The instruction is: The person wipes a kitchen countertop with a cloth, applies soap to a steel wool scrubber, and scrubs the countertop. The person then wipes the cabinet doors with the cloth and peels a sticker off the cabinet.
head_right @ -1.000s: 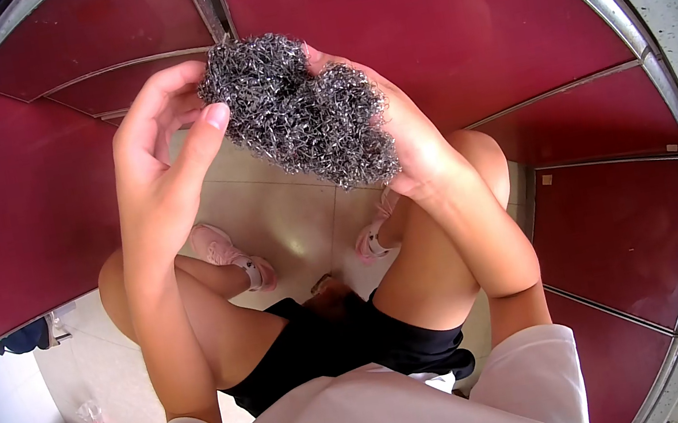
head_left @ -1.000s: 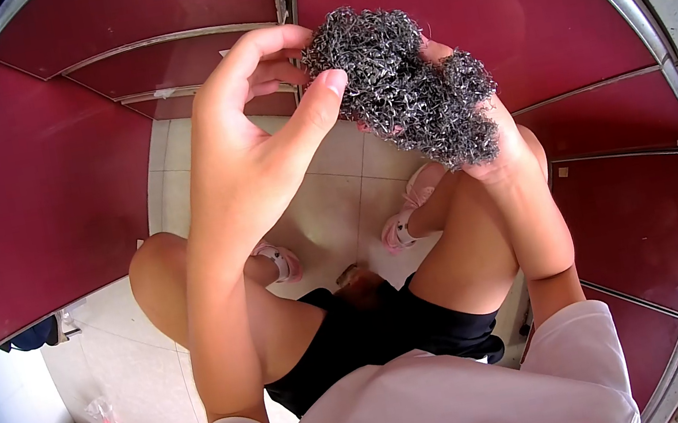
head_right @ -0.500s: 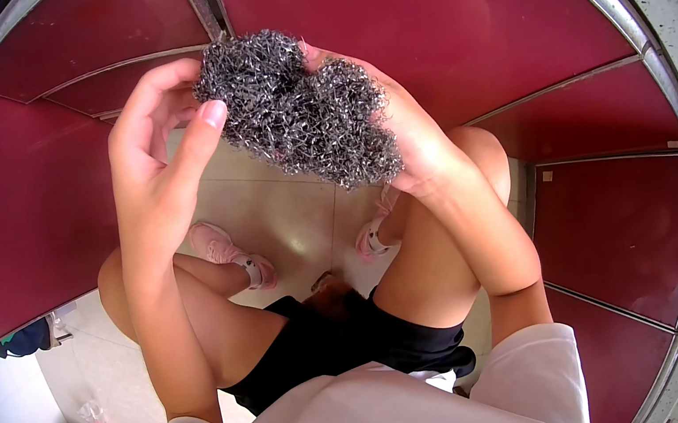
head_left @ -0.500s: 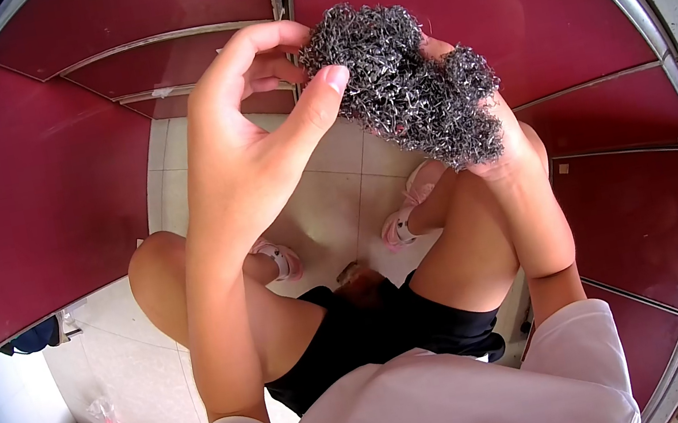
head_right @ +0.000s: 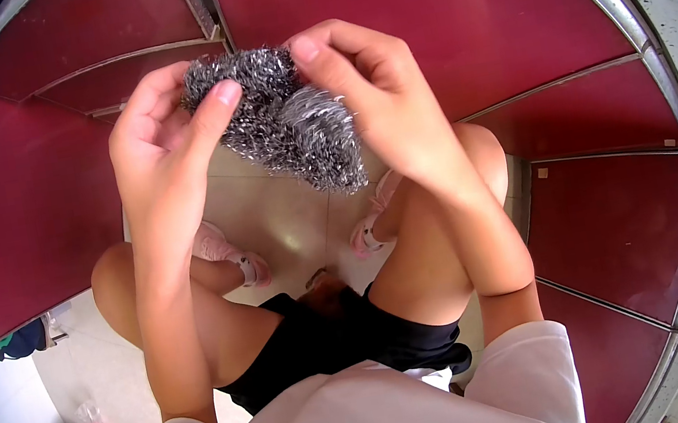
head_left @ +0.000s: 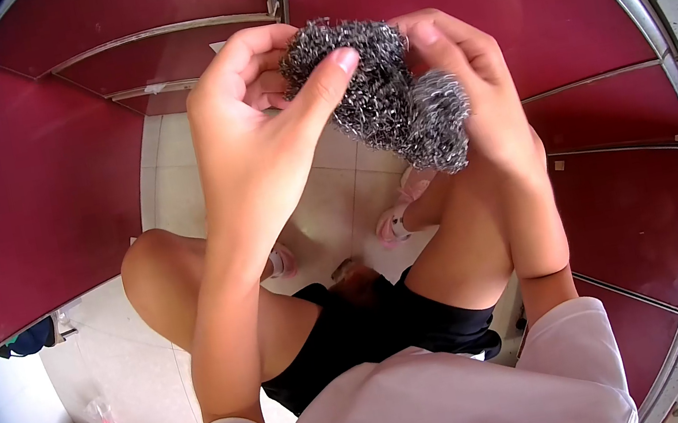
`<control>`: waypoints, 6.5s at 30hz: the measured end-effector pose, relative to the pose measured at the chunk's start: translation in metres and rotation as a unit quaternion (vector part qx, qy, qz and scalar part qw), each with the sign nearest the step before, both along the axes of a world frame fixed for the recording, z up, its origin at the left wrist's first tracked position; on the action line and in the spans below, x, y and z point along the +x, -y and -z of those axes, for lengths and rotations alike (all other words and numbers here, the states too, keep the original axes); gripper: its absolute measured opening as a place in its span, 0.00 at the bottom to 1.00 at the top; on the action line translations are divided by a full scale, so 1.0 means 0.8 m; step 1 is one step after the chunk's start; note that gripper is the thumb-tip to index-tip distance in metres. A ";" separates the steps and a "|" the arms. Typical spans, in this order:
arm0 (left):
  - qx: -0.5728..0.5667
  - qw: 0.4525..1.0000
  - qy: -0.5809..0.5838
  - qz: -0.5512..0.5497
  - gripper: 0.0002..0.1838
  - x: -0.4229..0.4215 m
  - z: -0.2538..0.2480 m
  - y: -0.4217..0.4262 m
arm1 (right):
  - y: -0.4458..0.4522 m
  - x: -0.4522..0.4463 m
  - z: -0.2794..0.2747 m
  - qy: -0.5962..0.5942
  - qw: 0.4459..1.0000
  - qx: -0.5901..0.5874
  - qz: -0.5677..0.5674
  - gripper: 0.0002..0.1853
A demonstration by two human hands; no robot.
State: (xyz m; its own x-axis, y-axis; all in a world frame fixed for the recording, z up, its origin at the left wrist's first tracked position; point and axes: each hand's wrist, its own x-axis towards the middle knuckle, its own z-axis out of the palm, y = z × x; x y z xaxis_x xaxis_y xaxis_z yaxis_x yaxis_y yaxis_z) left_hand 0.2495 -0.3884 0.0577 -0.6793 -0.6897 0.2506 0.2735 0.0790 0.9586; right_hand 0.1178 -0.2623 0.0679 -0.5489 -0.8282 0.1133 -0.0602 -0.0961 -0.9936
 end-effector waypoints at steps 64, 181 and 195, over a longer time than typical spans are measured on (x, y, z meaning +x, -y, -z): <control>0.137 0.989 -0.010 0.049 0.15 -0.003 -0.004 0.004 | 0.001 -0.008 0.011 0.090 0.992 -0.032 -0.082 0.15; -0.331 0.875 0.352 0.013 0.08 0.052 0.071 0.016 | 0.661 0.245 -0.190 -0.888 0.428 -0.158 0.053 0.10; -0.301 0.760 0.550 0.174 0.22 0.075 0.070 0.053 | 0.379 0.093 -0.189 -0.895 0.416 -0.148 0.061 0.11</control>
State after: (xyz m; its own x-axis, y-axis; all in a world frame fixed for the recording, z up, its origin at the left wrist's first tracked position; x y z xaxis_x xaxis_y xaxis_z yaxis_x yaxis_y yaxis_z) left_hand 0.3095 -0.4309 0.0013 -0.8209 -0.4061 -0.4016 -0.5620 0.6994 0.4416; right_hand 0.1924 -0.5656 0.2191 0.5988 -0.6113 0.5175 -0.7006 -0.0867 0.7083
